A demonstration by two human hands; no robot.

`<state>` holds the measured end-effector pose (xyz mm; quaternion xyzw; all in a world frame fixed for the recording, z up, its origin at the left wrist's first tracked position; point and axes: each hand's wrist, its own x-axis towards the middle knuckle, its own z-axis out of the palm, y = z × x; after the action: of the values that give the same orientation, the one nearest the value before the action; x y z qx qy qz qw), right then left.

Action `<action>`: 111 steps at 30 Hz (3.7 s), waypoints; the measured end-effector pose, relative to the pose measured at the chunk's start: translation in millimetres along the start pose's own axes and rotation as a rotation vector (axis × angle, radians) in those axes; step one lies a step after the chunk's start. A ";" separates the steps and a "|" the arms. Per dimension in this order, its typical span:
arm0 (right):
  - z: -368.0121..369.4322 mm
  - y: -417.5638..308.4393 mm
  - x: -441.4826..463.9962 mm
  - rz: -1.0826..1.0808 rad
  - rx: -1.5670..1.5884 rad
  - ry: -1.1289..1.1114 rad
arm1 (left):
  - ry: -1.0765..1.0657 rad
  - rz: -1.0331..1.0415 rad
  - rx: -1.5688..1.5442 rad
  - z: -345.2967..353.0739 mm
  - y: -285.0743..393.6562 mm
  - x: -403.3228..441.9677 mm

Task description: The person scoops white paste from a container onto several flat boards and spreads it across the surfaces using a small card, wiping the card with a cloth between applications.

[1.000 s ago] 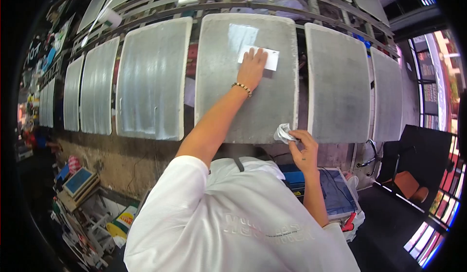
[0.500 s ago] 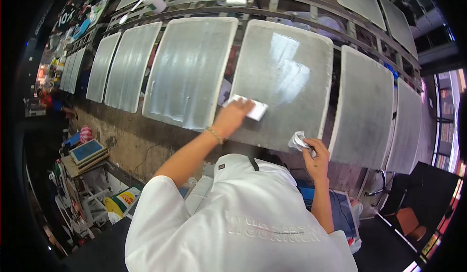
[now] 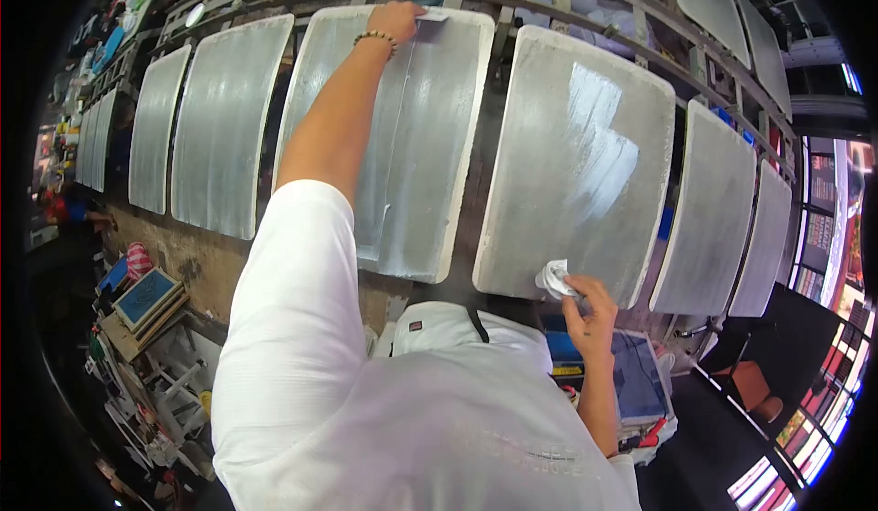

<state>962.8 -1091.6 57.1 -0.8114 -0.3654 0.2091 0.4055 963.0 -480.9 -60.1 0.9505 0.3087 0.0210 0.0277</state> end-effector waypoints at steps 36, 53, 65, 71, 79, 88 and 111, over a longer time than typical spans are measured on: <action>-22.6 47.2 24.8 -0.222 0.070 -0.239 | 0.134 -0.109 -0.278 -73.9 165.7 -462.1; -3.2 22.3 0.8 -0.083 0.080 -0.113 | 0.114 0.085 0.102 -2.2 91.2 -108.7; 9.0 17.3 55.3 -0.270 0.191 -0.277 | -0.128 -0.083 -0.250 -58.9 157.4 -538.3; 13.0 8.5 48.6 -0.225 0.133 -0.352 | 0.105 -0.101 -0.382 -82.4 75.0 -435.2; 41.0 -14.5 32.4 -0.127 0.038 -0.227 | 0.190 0.026 -0.045 -33.2 -82.0 -79.3; 79.4 -40.5 39.2 -0.016 0.046 -0.127 | 0.117 0.105 0.002 -3.4 -112.4 -74.2; 94.5 -73.3 81.9 -0.184 0.029 -0.228 | 0.215 0.155 -0.139 -44.2 -150.9 -139.2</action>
<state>924.5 -951.8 57.9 -0.7394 -0.4789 0.2670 0.3907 759.5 -439.1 -29.1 0.9596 0.2334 0.1460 0.0585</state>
